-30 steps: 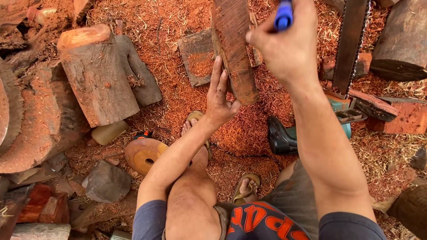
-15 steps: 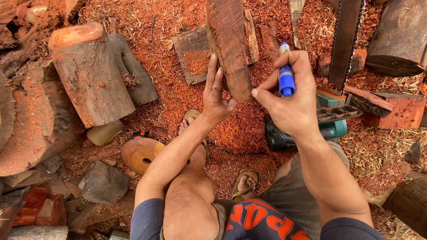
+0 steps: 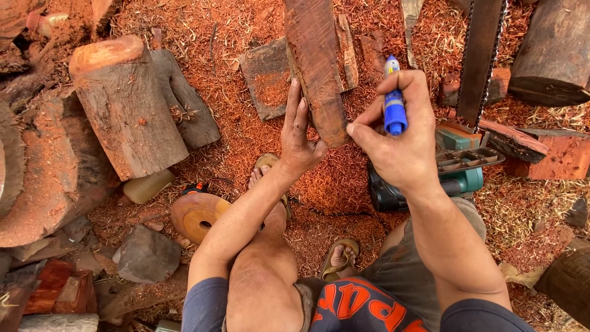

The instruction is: Tracing and cutting wooden shapes using a marker and an electric chainsaw.

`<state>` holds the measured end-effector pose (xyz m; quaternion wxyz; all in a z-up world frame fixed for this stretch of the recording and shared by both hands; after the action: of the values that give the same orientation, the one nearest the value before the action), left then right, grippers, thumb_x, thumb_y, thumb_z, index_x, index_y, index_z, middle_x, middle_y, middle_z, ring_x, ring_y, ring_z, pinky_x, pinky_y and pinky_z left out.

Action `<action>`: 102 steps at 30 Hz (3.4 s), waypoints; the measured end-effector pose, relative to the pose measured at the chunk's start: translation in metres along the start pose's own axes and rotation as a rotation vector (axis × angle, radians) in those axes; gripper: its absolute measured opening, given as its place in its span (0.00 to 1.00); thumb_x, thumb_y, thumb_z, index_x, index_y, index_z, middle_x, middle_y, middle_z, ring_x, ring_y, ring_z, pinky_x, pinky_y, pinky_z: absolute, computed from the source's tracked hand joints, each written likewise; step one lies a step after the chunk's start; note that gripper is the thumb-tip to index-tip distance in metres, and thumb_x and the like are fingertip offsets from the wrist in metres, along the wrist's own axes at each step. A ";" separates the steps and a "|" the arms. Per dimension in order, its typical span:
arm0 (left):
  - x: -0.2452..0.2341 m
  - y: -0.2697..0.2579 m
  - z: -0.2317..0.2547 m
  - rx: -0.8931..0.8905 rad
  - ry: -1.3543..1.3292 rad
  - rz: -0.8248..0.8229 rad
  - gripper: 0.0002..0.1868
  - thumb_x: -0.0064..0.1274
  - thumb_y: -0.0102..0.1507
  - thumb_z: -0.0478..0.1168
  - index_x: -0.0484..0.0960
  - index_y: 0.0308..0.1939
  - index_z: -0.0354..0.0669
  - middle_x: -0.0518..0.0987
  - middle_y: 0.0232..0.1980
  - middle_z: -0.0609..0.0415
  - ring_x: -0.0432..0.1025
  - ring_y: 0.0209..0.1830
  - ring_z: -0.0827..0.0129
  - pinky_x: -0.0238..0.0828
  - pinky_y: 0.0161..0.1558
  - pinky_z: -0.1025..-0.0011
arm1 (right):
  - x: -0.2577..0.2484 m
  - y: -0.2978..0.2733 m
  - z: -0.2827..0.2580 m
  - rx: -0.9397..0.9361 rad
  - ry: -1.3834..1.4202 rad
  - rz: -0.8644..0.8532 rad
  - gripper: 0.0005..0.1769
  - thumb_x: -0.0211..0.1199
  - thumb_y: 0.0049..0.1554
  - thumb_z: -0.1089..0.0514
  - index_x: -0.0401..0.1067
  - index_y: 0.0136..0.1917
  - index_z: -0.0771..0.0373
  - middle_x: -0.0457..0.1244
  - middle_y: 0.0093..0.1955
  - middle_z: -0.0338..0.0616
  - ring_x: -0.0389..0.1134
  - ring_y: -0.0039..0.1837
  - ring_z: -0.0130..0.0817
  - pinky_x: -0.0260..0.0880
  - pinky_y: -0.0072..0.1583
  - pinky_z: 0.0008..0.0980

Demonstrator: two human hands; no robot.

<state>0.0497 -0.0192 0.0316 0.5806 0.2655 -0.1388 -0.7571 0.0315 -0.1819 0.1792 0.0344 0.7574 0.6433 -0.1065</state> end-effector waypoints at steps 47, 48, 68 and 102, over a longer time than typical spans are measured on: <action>-0.190 0.096 -0.012 -0.725 -0.078 -0.012 0.46 0.55 0.56 0.36 0.62 0.79 0.34 0.73 0.72 0.39 0.74 0.72 0.53 0.73 0.72 0.59 | -0.170 -0.056 0.137 -0.133 0.060 0.364 0.15 0.61 0.76 0.64 0.55 0.66 0.61 0.66 0.59 0.60 0.76 0.59 0.44 0.79 0.60 0.36; -0.194 0.091 -0.015 -0.857 -0.093 0.093 0.44 0.57 0.53 0.35 0.64 0.75 0.35 0.74 0.71 0.42 0.74 0.70 0.55 0.74 0.64 0.56 | -0.172 -0.057 0.148 -0.089 0.073 0.361 0.15 0.60 0.76 0.64 0.54 0.68 0.61 0.67 0.60 0.61 0.74 0.58 0.44 0.78 0.59 0.35; -0.144 -0.039 -0.107 -1.079 0.221 -0.081 0.44 0.58 0.64 0.56 0.61 0.73 0.31 0.76 0.65 0.34 0.75 0.64 0.51 0.71 0.65 0.56 | -0.095 -0.030 0.132 0.040 -0.046 0.124 0.16 0.62 0.72 0.68 0.57 0.66 0.63 0.69 0.62 0.60 0.74 0.61 0.37 0.78 0.60 0.32; -0.014 -0.228 -0.108 -0.144 0.933 -1.059 0.18 0.48 0.64 0.43 0.82 0.52 0.35 0.80 0.44 0.37 0.77 0.37 0.58 0.76 0.35 0.62 | 0.033 -0.056 0.135 0.170 -0.089 -0.275 0.34 0.56 0.70 0.74 0.42 0.80 0.62 0.67 0.58 0.61 0.61 0.39 0.24 0.60 0.41 0.20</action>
<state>-0.0706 0.0701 -0.1718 0.1494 0.5550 0.3226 -0.7521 -0.0347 -0.1659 0.0453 -0.0164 0.6569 0.7274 -0.1976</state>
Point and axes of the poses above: each hand's wrist, its own y-axis towards the middle knuckle, its own x-axis out of the palm, z = x × y, the point moved 6 cm from there along y, towards the middle knuckle
